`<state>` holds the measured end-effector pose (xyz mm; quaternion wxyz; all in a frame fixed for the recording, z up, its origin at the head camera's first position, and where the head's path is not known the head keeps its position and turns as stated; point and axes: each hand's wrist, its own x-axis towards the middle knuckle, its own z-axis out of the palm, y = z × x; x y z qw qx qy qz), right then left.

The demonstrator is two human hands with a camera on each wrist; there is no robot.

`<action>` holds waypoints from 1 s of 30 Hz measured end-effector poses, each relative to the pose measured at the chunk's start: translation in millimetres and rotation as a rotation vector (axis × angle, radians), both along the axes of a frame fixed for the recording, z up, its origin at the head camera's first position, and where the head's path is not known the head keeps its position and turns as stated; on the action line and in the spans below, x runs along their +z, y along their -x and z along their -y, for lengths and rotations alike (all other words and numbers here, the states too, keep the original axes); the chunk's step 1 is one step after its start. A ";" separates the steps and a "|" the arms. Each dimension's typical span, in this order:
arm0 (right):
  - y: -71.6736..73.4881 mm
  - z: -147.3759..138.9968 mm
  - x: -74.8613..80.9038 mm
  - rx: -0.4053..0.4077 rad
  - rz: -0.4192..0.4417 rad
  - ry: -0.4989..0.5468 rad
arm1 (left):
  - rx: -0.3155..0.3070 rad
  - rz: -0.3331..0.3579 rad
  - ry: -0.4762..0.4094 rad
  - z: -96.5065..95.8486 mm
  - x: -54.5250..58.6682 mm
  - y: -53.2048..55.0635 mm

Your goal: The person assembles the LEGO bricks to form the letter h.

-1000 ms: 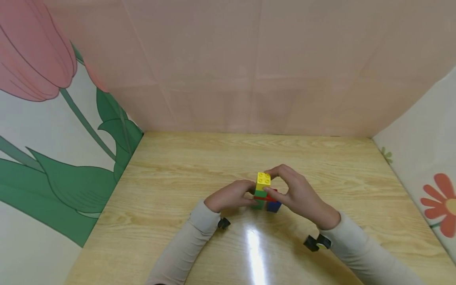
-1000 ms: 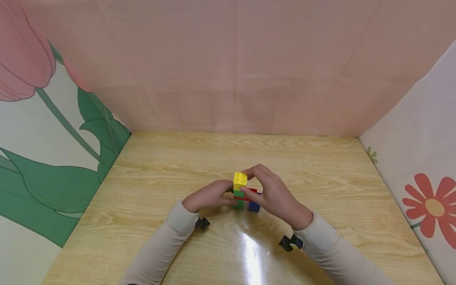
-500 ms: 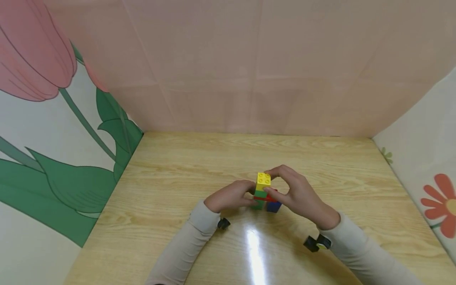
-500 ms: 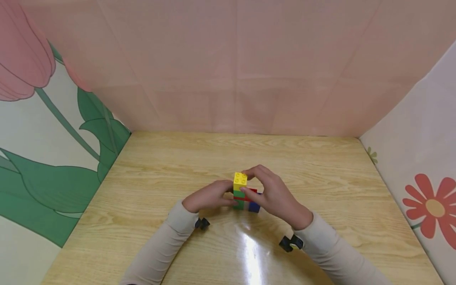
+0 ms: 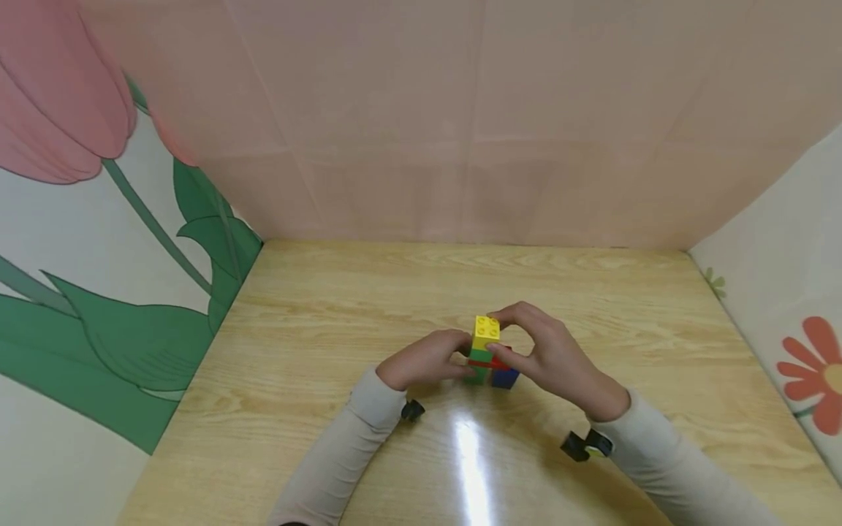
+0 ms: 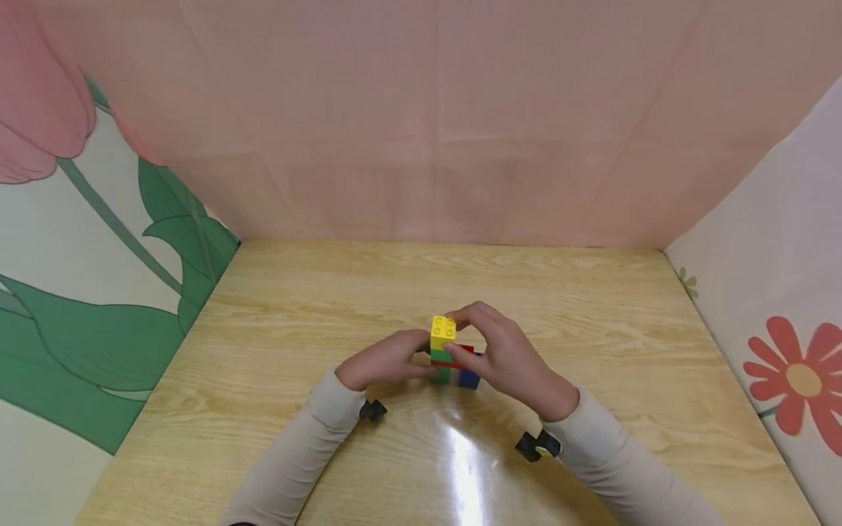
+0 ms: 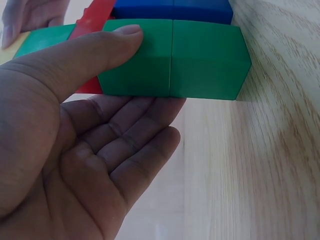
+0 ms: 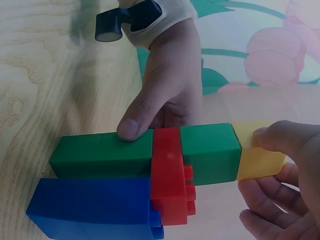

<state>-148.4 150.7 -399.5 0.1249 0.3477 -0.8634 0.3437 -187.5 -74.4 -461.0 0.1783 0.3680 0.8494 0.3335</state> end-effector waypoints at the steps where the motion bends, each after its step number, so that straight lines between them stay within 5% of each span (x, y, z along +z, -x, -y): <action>1: 0.1 0.0 0.4 0.000 -0.001 0.000 | 0.000 0.000 -0.001 -0.1 0.9 0.0; 30: -7.3 2.0 -10.5 -0.051 -0.016 0.053 | 0.005 0.034 -0.007 -1.9 -6.4 -0.8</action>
